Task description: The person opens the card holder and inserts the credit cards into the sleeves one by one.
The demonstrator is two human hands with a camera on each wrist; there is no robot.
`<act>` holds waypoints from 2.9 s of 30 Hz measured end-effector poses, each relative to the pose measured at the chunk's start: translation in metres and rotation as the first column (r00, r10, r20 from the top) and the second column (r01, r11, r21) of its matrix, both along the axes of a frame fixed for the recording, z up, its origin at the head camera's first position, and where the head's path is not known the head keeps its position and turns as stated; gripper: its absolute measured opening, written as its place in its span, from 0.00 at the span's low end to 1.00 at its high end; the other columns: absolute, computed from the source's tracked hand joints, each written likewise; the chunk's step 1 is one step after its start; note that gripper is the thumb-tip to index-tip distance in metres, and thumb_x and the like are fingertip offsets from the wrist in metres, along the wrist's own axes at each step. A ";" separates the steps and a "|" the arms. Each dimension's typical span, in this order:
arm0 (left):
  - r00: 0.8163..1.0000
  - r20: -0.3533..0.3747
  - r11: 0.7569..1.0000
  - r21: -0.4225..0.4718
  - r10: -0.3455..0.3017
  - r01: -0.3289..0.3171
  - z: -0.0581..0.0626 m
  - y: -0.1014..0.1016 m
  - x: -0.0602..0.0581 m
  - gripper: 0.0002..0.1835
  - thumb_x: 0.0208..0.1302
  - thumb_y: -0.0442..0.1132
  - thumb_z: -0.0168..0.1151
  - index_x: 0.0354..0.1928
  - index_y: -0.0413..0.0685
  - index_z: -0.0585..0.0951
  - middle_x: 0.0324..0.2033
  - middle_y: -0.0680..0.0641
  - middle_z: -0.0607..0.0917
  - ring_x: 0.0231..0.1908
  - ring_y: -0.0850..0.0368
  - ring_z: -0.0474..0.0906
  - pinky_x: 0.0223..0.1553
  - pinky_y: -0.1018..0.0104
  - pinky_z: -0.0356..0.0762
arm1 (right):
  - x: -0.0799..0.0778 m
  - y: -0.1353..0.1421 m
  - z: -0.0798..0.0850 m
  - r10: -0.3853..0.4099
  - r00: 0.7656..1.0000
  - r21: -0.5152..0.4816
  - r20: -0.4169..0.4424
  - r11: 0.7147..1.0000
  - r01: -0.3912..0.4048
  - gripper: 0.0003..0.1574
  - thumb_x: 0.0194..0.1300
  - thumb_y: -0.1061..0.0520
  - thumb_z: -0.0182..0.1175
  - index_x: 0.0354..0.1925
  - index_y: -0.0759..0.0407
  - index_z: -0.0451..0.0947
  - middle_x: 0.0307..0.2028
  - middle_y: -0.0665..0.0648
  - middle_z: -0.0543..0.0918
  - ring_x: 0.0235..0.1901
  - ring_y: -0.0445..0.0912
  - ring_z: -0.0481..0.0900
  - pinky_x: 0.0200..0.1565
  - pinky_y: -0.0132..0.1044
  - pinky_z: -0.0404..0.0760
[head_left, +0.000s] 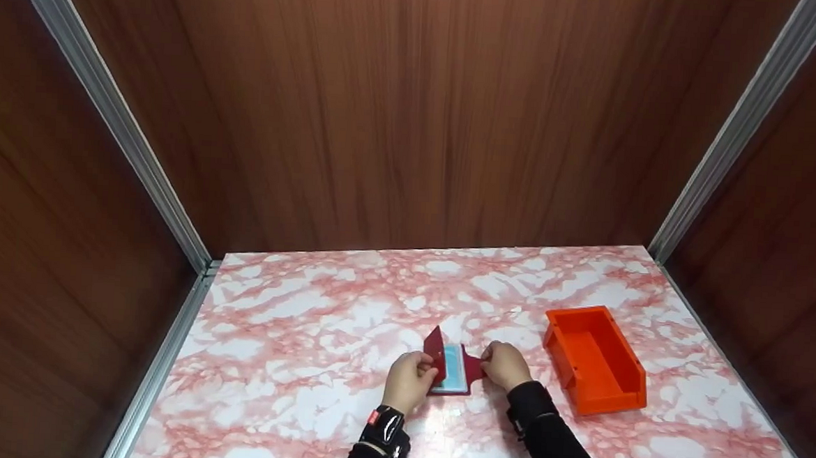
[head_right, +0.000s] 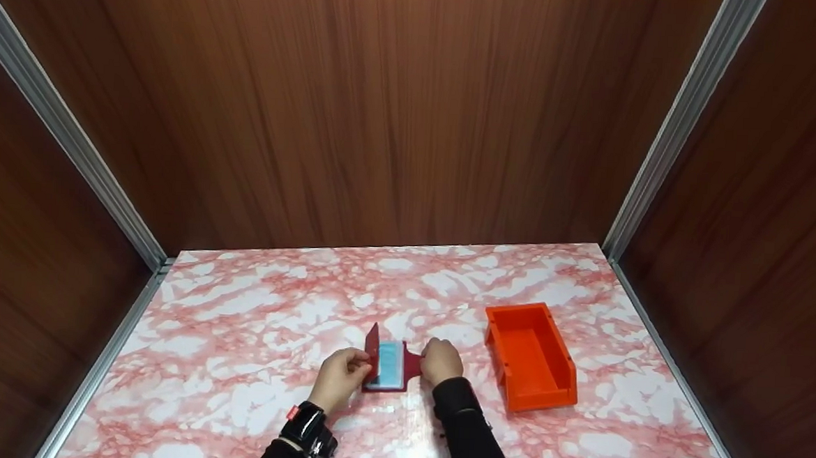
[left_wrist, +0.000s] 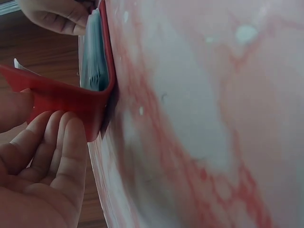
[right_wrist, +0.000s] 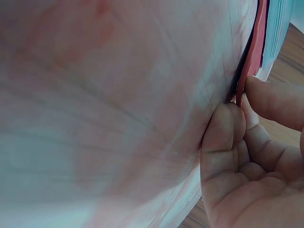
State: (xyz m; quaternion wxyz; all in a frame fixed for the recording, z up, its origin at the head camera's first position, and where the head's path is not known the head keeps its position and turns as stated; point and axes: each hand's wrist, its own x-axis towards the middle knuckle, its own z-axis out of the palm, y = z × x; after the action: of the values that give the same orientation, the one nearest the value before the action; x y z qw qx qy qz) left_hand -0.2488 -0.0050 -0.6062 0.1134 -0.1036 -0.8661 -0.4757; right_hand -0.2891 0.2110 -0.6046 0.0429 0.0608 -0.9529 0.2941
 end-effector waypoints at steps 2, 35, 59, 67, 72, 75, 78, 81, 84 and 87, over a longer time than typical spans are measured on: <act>1.000 -0.005 1.000 -0.031 0.001 -0.001 -0.001 0.002 0.000 0.08 0.57 0.31 0.70 0.38 0.38 0.82 0.29 0.50 0.81 0.31 0.59 0.79 0.38 0.66 0.78 | 0.001 0.000 0.001 -0.001 1.000 -0.001 -0.003 1.000 0.001 0.07 0.52 0.67 0.68 0.28 0.63 0.78 0.26 0.58 0.80 0.31 0.57 0.80 0.40 0.48 0.77; 0.976 -0.216 0.928 -0.362 0.014 -0.093 -0.015 0.023 -0.003 0.12 0.41 0.31 0.76 0.30 0.41 0.83 0.27 0.49 0.78 0.32 0.50 0.78 0.38 0.60 0.76 | -0.001 -0.001 0.000 -0.010 1.000 0.016 0.006 1.000 0.010 0.08 0.52 0.66 0.69 0.28 0.62 0.77 0.25 0.57 0.78 0.31 0.54 0.78 0.40 0.47 0.77; 0.979 -0.202 0.904 -0.410 0.039 -0.121 -0.010 0.028 0.000 0.12 0.40 0.30 0.75 0.23 0.42 0.78 0.26 0.47 0.75 0.29 0.47 0.76 0.33 0.57 0.76 | -0.005 0.003 -0.001 -0.011 0.999 -0.080 0.044 0.997 0.015 0.08 0.52 0.68 0.69 0.28 0.63 0.77 0.22 0.52 0.78 0.27 0.48 0.75 0.37 0.43 0.76; 0.977 -0.212 0.906 -0.404 0.037 -0.122 -0.010 0.028 0.000 0.11 0.40 0.29 0.75 0.23 0.42 0.78 0.25 0.47 0.76 0.28 0.47 0.76 0.33 0.57 0.75 | -0.002 0.005 0.001 -0.030 0.995 -0.093 0.095 0.995 0.039 0.10 0.55 0.65 0.68 0.26 0.61 0.75 0.22 0.52 0.76 0.24 0.46 0.73 0.32 0.40 0.73; 0.975 -0.217 0.906 -0.403 0.041 -0.128 -0.011 0.027 0.000 0.11 0.39 0.29 0.75 0.22 0.42 0.78 0.25 0.47 0.76 0.28 0.46 0.77 0.32 0.57 0.75 | 0.000 0.005 0.003 -0.033 0.992 -0.118 0.119 0.992 0.047 0.13 0.59 0.62 0.66 0.22 0.59 0.73 0.17 0.50 0.73 0.18 0.43 0.69 0.26 0.37 0.70; 0.975 -0.220 0.905 -0.406 0.041 -0.129 -0.012 0.027 0.000 0.11 0.39 0.30 0.75 0.22 0.42 0.78 0.26 0.47 0.76 0.28 0.46 0.77 0.32 0.57 0.76 | 0.000 0.004 0.003 -0.035 0.993 -0.120 0.116 0.992 0.049 0.15 0.59 0.61 0.66 0.20 0.58 0.72 0.16 0.49 0.71 0.18 0.43 0.68 0.26 0.36 0.69; 0.974 -0.223 0.904 -0.407 0.040 -0.130 -0.012 0.027 0.000 0.11 0.39 0.30 0.75 0.22 0.43 0.78 0.26 0.46 0.76 0.28 0.46 0.77 0.33 0.56 0.76 | 0.000 0.003 0.004 -0.032 0.995 -0.121 0.096 0.992 0.043 0.16 0.59 0.60 0.66 0.19 0.58 0.72 0.17 0.49 0.70 0.19 0.43 0.67 0.27 0.37 0.69; 0.975 -0.218 0.905 -0.405 0.040 -0.127 -0.013 0.027 0.000 0.11 0.39 0.30 0.75 0.22 0.43 0.78 0.26 0.46 0.76 0.28 0.46 0.76 0.33 0.56 0.76 | 0.001 0.001 0.006 -0.026 0.996 -0.133 0.088 0.990 0.038 0.16 0.59 0.60 0.67 0.20 0.58 0.71 0.17 0.49 0.70 0.20 0.43 0.68 0.27 0.37 0.69; 0.976 -0.216 0.905 -0.407 0.038 -0.125 -0.013 0.027 -0.001 0.11 0.39 0.30 0.74 0.23 0.43 0.79 0.26 0.47 0.76 0.29 0.46 0.76 0.33 0.57 0.75 | 0.002 -0.001 0.007 -0.014 0.997 -0.152 0.075 0.988 0.025 0.14 0.58 0.60 0.67 0.22 0.58 0.72 0.18 0.49 0.72 0.19 0.43 0.69 0.27 0.37 0.70; 0.975 -0.220 0.902 -0.413 0.034 -0.125 -0.014 0.027 -0.002 0.11 0.38 0.30 0.75 0.23 0.43 0.79 0.26 0.47 0.76 0.29 0.47 0.76 0.33 0.58 0.75 | 0.002 -0.003 0.009 -0.003 0.998 -0.166 0.065 0.986 0.014 0.14 0.57 0.60 0.68 0.22 0.58 0.72 0.18 0.49 0.72 0.20 0.43 0.70 0.27 0.37 0.71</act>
State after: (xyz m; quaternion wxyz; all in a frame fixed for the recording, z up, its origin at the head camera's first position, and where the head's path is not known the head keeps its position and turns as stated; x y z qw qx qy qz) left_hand -0.2505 0.0219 -0.6199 0.1971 -0.1391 -0.9356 -0.2577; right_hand -0.2868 0.2076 -0.5954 0.0182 0.0436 -0.9262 0.3741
